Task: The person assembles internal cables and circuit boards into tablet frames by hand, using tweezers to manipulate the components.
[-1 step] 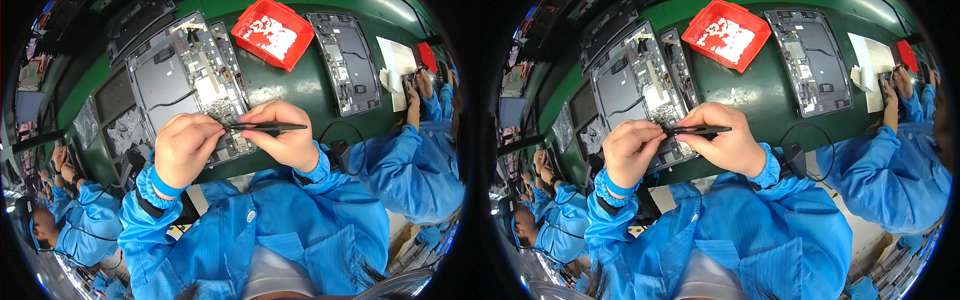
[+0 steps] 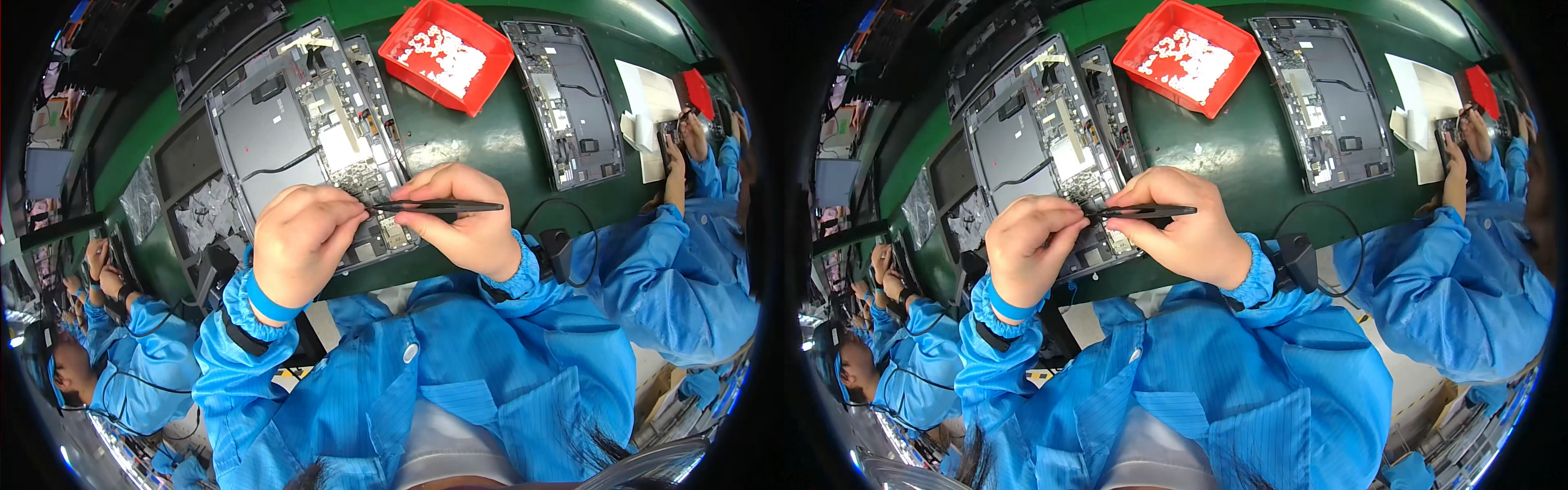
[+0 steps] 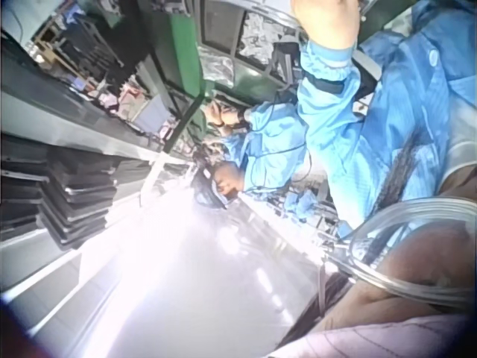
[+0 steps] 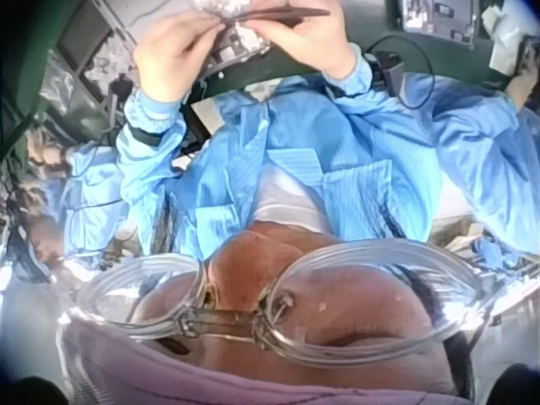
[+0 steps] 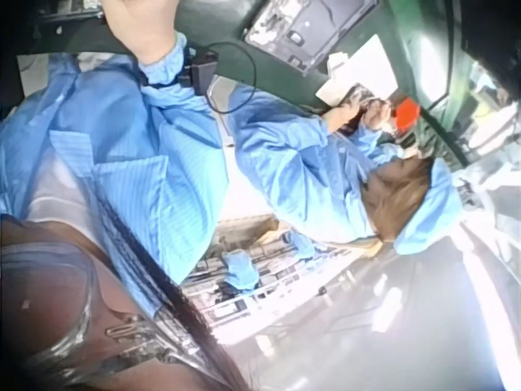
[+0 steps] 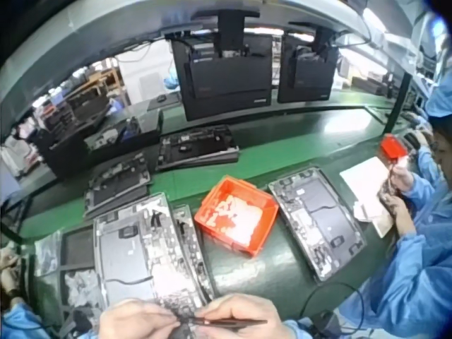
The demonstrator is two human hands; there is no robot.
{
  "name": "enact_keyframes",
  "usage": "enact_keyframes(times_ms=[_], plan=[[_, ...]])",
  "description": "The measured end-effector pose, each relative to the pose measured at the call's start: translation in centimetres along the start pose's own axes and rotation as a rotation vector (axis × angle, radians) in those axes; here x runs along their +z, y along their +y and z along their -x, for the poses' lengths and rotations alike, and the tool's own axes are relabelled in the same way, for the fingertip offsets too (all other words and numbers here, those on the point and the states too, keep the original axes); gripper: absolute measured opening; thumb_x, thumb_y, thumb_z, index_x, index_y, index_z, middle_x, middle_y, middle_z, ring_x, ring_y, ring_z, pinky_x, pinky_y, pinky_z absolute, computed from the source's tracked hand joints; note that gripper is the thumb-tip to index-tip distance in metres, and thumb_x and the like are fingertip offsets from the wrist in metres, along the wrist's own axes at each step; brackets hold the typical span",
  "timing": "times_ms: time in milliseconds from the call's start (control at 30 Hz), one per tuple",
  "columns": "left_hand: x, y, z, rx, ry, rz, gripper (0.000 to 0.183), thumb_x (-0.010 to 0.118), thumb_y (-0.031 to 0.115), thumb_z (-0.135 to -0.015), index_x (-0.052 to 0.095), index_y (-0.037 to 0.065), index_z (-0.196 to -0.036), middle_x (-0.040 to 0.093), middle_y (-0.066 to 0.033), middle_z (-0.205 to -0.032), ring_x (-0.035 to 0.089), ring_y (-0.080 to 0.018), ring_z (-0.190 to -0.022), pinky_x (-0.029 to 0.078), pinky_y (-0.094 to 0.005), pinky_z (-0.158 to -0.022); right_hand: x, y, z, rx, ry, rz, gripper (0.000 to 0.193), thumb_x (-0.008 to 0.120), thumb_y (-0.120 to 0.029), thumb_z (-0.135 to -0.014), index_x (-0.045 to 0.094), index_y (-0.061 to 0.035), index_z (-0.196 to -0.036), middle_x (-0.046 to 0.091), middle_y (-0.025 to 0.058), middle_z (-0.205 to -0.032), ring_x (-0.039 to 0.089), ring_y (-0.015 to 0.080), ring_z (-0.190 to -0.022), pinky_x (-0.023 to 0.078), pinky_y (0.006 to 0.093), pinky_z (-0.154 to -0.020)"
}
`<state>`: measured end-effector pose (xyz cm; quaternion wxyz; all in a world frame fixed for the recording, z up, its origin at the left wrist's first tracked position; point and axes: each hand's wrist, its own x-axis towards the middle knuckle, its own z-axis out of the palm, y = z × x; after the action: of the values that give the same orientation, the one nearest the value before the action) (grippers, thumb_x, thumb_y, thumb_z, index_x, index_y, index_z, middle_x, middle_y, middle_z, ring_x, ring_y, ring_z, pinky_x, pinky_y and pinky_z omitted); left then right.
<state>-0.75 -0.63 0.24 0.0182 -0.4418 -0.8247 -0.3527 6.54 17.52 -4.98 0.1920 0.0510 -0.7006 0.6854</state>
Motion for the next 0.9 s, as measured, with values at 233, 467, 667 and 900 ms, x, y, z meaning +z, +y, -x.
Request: enact_keyframes(times_ms=[233,467,667,900], plan=[[0.8,0.1,0.7,0.147,-0.025,-0.12,0.025,0.07,-0.006,-0.059,0.063,0.001,-0.081,0.062,-0.0094,-0.08,0.06,-0.0255,-0.071,0.049,-0.0329,-0.061,0.3,-0.1,-0.3,-0.126,0.012,0.105,0.018,0.074,0.0,-0.066,0.06,-0.001,-0.077,0.064,0.011,-0.078,0.063,0.0233,-0.071,0.048,0.0309,-0.061],[0.9,1.8,0.6,0.236,-0.09,-0.315,0.029,0.071,-0.001,-0.055,0.062,-0.001,-0.083,0.06,-0.0104,-0.083,0.06,-0.0264,-0.074,0.05,-0.0341,-0.062,0.1,-0.1,-0.3,-0.182,-0.005,0.158,0.017,0.073,0.001,-0.065,0.06,-0.001,-0.076,0.064,0.0106,-0.077,0.063,0.0239,-0.07,0.049,0.0321,-0.061],[1.0,1.9,1.1,0.244,-0.131,-0.424,0.03,0.072,0.005,-0.056,0.062,-0.002,-0.084,0.06,-0.0109,-0.087,0.06,-0.0259,-0.077,0.05,-0.0341,-0.065,-0.1,-0.1,-0.3,-0.293,-0.052,0.2,0.019,0.072,0.001,-0.065,0.058,-0.0001,-0.077,0.063,0.0115,-0.077,0.063,0.0263,-0.071,0.049,0.0331,-0.061],[1.6,1.9,1.3,0.338,-0.16,-0.516,0.025,0.06,0.013,-0.067,0.058,0.001,-0.09,0.061,-0.0125,-0.094,0.059,-0.0245,-0.086,0.049,-0.0304,-0.065,0.0,0.6,0.0,-0.316,-0.07,0.155,0.021,0.073,0.002,-0.065,0.055,-0.0013,-0.077,0.063,0.0121,-0.078,0.063,0.026,-0.072,0.05,0.0329,-0.06]])
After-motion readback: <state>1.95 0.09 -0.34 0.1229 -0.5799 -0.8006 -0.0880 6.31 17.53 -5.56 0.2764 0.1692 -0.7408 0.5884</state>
